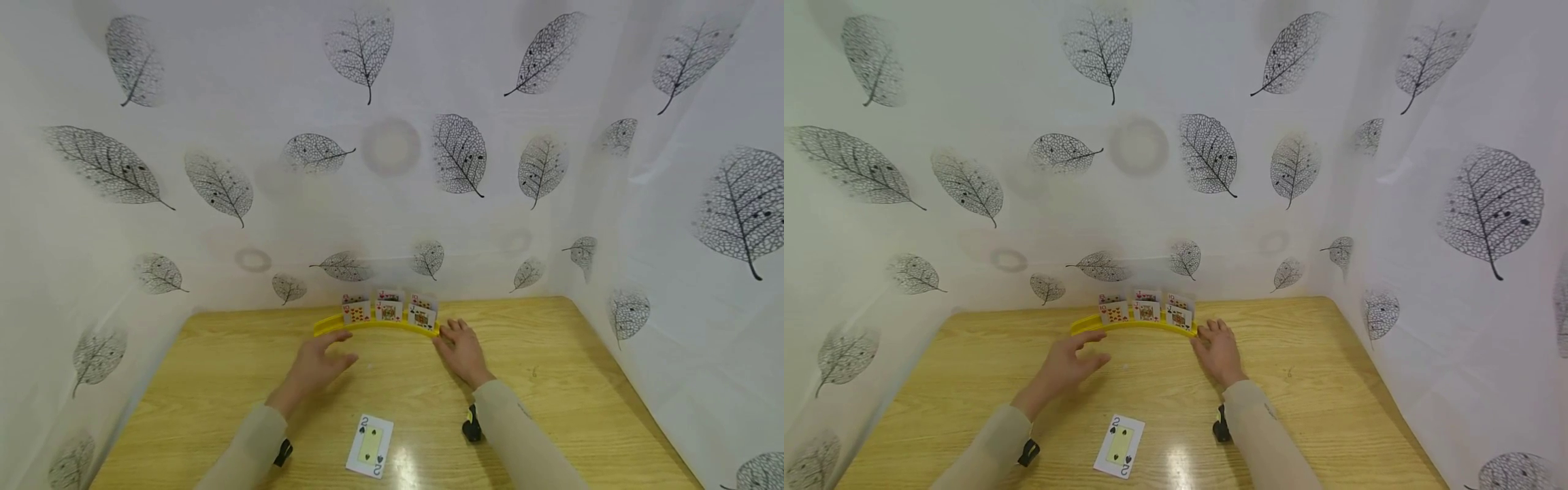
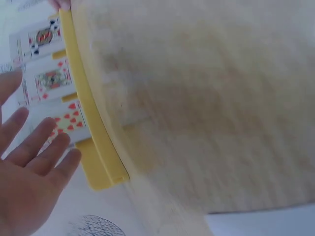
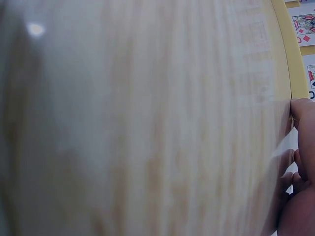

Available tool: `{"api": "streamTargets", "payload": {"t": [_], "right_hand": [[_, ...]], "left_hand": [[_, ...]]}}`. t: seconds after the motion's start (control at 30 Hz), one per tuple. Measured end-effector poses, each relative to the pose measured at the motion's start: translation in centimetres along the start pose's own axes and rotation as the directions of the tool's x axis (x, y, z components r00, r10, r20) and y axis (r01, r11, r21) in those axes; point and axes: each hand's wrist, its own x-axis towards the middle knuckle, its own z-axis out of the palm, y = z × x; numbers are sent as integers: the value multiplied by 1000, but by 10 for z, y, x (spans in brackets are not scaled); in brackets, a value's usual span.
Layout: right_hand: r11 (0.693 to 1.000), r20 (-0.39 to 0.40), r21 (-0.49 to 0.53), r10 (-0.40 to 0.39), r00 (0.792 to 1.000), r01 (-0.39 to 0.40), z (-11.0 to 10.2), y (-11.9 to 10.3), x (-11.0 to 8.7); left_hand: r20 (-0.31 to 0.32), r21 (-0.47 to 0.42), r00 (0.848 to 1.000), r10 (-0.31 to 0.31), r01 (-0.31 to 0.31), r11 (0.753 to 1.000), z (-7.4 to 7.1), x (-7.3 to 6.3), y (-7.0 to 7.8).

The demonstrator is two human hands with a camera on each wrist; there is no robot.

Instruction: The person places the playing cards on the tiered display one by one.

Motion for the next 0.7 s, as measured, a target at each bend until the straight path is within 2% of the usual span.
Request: {"api": "streamTargets", "payload": {"t": [0.1,0.23,0.47,0.7], "right_hand": [[1000,2,4,1,1000,-1,0,0,0],[1000,4,4,3,1000,-3,-1,1,0],[1000,7,1,1,1000,-1,-1,-1,0],[1000,12,1,13,1000,-13,0,-1,0]], "left_hand": [[87,70,996,35,-41,997,1,-13,2],[157,114,983,98,-117,987,1,-28,3],[244,102,967,77,-105,989,3,-54,2],[303,91,951,64,-95,991,6,-71,3]]}}
